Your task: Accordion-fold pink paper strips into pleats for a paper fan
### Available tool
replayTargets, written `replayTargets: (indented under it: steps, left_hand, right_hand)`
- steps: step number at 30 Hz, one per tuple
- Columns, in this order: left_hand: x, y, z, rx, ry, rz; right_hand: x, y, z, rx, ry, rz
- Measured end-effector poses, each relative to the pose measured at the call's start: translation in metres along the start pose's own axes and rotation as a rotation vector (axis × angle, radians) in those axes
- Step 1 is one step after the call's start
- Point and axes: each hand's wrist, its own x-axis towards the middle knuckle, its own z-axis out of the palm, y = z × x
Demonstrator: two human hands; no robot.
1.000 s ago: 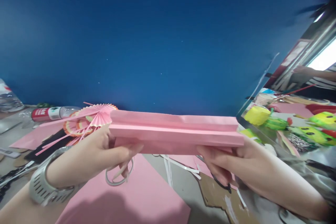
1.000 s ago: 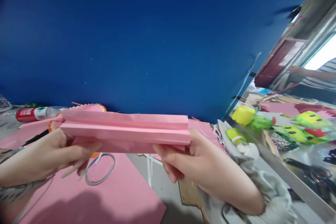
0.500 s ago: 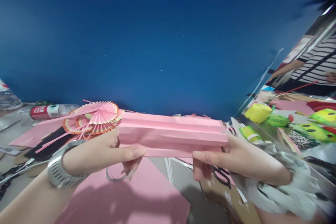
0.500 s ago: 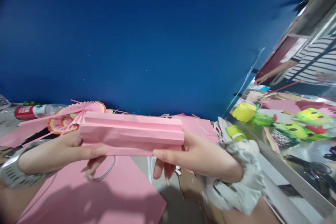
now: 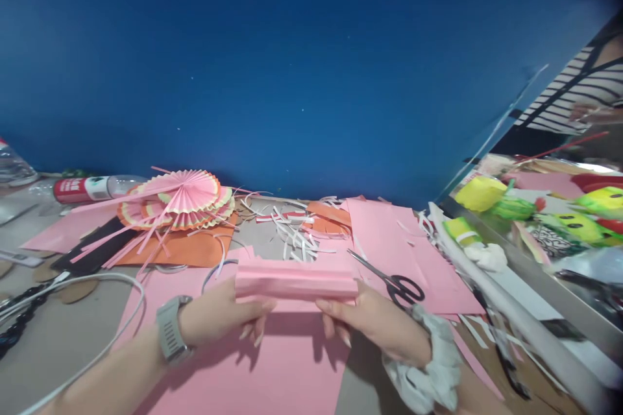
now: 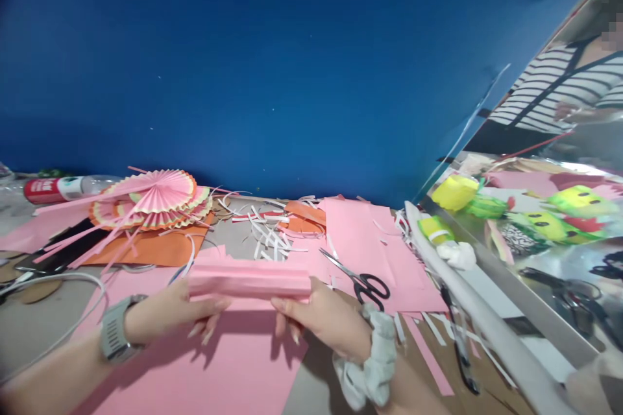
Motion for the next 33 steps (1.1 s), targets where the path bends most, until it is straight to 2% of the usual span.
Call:
replayTargets:
  steps: [4,8,17,24,29,33]
  left_hand:
    - [-0.004,-0.02,0.015,-0.08,-0.052,-0.008]
    - [-0.004,-0.023,0.017,-0.116,-0.044,0.001]
    - [-0.003,-0.022,0.015,-0.169,-0.059,-0.017]
    - [-0.005,-0.022,0.015,-0.219,-0.112,-0.013]
    - [-0.006,-0.022,0.013,-0.209,-0.178,-0.068]
    - [-0.007,-0.024,0.008,-0.184,-0.21,-0.038]
  right_hand:
    - [-0.008,0.024,0.013,0.109,-0.008,0.032]
    - [-0.005,0.032,0.011,0.128,-0.017,0.024]
    - [-0.003,0.033,0.007,0.177,-0.018,0.053]
    - [-0.002,0.031,0.003,0.213,-0.22,0.062]
    - [-0.003,0.033,0.003,0.176,-0.17,0.082]
    - [-0.006,0.024,0.001,0.132,-0.156,0.105]
